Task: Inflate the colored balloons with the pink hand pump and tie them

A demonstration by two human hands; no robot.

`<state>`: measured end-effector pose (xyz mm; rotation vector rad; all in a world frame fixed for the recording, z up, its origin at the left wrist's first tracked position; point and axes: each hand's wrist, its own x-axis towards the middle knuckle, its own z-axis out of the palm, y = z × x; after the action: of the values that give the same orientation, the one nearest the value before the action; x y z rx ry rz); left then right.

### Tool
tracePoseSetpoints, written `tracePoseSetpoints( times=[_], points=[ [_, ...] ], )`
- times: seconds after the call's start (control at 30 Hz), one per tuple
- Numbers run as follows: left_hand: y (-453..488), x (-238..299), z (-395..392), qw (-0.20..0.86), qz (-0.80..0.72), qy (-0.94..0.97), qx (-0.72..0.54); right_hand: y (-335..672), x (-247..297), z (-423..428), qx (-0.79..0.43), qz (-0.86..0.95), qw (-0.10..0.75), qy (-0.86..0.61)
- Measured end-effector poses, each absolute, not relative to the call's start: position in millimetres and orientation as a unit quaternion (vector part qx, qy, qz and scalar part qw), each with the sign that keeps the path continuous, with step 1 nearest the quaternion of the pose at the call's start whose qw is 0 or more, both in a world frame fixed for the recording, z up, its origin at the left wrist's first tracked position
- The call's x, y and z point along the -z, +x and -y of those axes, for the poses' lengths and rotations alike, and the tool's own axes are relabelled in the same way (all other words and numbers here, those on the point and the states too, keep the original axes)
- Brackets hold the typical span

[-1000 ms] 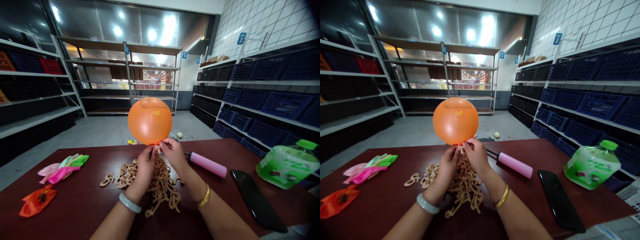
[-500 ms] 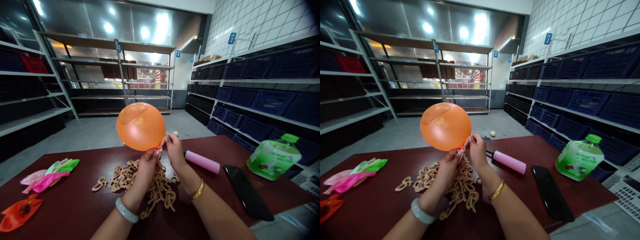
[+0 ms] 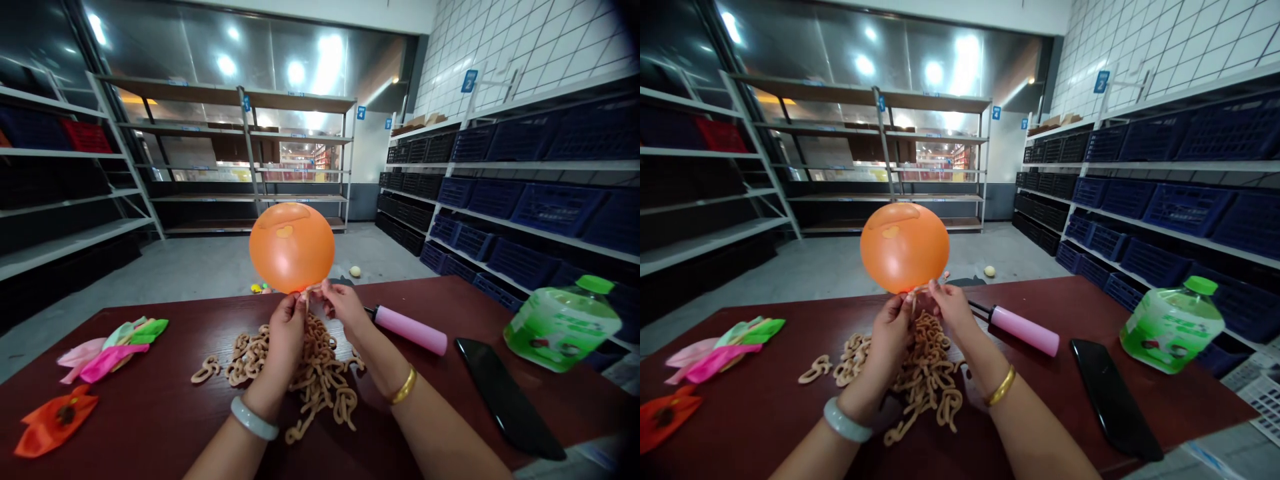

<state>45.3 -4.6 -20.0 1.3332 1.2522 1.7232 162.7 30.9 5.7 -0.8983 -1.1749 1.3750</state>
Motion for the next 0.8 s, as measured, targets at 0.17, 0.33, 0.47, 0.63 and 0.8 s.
tracePoseSetpoints(
  times=[0.17, 0.33, 0.47, 0.63, 0.8],
  points=[
    [36, 29, -4, 0.217, -0.531, 0.587, -0.571, 150, -2, -21, -0.631, 0.445, 0.516, -0.370],
    [34, 25, -2, 0.198, -0.543, 0.626, -0.523, 139, 7, -27, -0.638, 0.388, 0.575, -0.336],
    [22, 22, -6, 0.195, -0.581, 0.596, -0.519, 128, 10, -46, -0.620, 0.383, 0.588, -0.351],
    [7, 25, -15, 0.204, -0.592, 0.550, -0.553, 108, 14, -96, -0.596, 0.386, 0.579, -0.400],
    [5, 32, -17, 0.223, -0.597, 0.539, -0.550, 87, 9, -154, -0.547, 0.424, 0.561, -0.454]
  ],
)
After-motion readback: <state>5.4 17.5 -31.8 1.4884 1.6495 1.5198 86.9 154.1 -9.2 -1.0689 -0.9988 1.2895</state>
